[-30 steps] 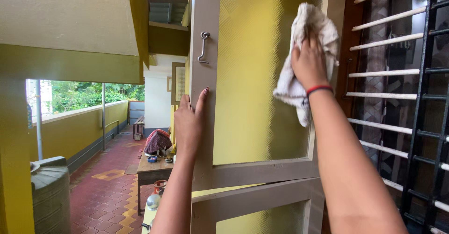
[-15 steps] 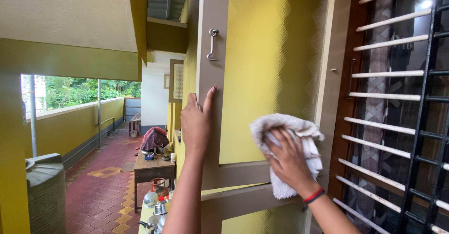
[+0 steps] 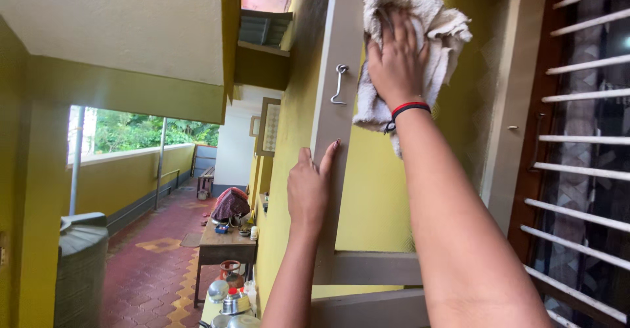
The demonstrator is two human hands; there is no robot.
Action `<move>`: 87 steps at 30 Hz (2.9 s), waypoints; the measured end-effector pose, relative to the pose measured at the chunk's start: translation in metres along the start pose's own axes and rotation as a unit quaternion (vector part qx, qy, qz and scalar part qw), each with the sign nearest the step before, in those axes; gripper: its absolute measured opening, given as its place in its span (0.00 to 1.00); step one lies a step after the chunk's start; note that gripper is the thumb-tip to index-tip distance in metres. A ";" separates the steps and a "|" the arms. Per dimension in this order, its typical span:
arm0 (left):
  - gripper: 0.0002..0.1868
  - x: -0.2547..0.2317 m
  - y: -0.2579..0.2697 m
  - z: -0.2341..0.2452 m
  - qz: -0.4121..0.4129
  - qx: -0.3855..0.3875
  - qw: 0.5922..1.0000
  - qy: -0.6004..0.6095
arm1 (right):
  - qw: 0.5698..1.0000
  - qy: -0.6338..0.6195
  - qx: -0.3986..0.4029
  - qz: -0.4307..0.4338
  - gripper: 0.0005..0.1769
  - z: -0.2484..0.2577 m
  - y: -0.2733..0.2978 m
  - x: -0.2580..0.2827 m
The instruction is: The person cleans a window and its frame using a spray cleaner and a cloth, wiping the glass panes and the metal bars.
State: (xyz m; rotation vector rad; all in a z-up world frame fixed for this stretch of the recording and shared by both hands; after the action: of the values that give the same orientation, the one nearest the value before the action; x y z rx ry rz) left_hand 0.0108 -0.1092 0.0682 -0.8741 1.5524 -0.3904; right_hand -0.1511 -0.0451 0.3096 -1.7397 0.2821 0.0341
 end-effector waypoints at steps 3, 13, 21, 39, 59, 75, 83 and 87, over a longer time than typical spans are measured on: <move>0.36 0.000 -0.001 -0.002 -0.010 -0.009 1.000 -0.003 | 1.000 0.014 0.001 -0.007 0.30 -0.003 0.004 -0.005; 0.35 -0.005 0.000 0.000 0.000 0.012 1.000 -0.021 | 0.995 0.022 0.010 -0.094 0.32 -0.006 -0.059 -0.026; 0.35 -0.001 -0.005 -0.005 0.026 0.047 0.998 -0.021 | 0.982 0.043 0.067 -0.174 0.35 -0.021 -0.108 -0.084; 0.33 0.002 -0.005 0.000 0.009 0.058 0.998 0.017 | 0.988 0.146 -0.048 -0.014 0.26 0.057 0.048 -0.180; 0.34 0.006 -0.005 -0.001 -0.015 0.026 0.999 0.022 | 0.993 -0.007 0.112 0.028 0.25 0.114 0.278 0.067; 0.35 0.013 -0.012 -0.007 -0.018 0.027 0.999 0.013 | 0.994 0.028 0.098 -0.048 0.30 0.024 0.071 0.021; 0.35 0.018 -0.016 -0.014 -0.022 0.014 0.999 0.022 | 0.978 -0.085 0.177 0.072 0.24 0.097 0.277 0.068; 0.35 0.016 -0.016 -0.013 -0.017 0.020 0.999 0.024 | 0.948 -0.082 0.227 0.206 0.28 0.090 0.305 0.054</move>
State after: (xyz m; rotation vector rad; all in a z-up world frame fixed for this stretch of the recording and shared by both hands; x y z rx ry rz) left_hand 0.0036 -0.1345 0.0708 -0.8656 1.5710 -0.4690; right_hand -0.1502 -0.0151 -0.0115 -1.1886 0.4866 0.3883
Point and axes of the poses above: each hand's wrist, its own y-axis away from the middle knuckle, its own z-axis out of the back of the hand, x = y × z, the point moved 10 cm from there along -y, towards the middle knuckle, and after that the axes turned 9 degrees about -x, right-handed, at the moved point
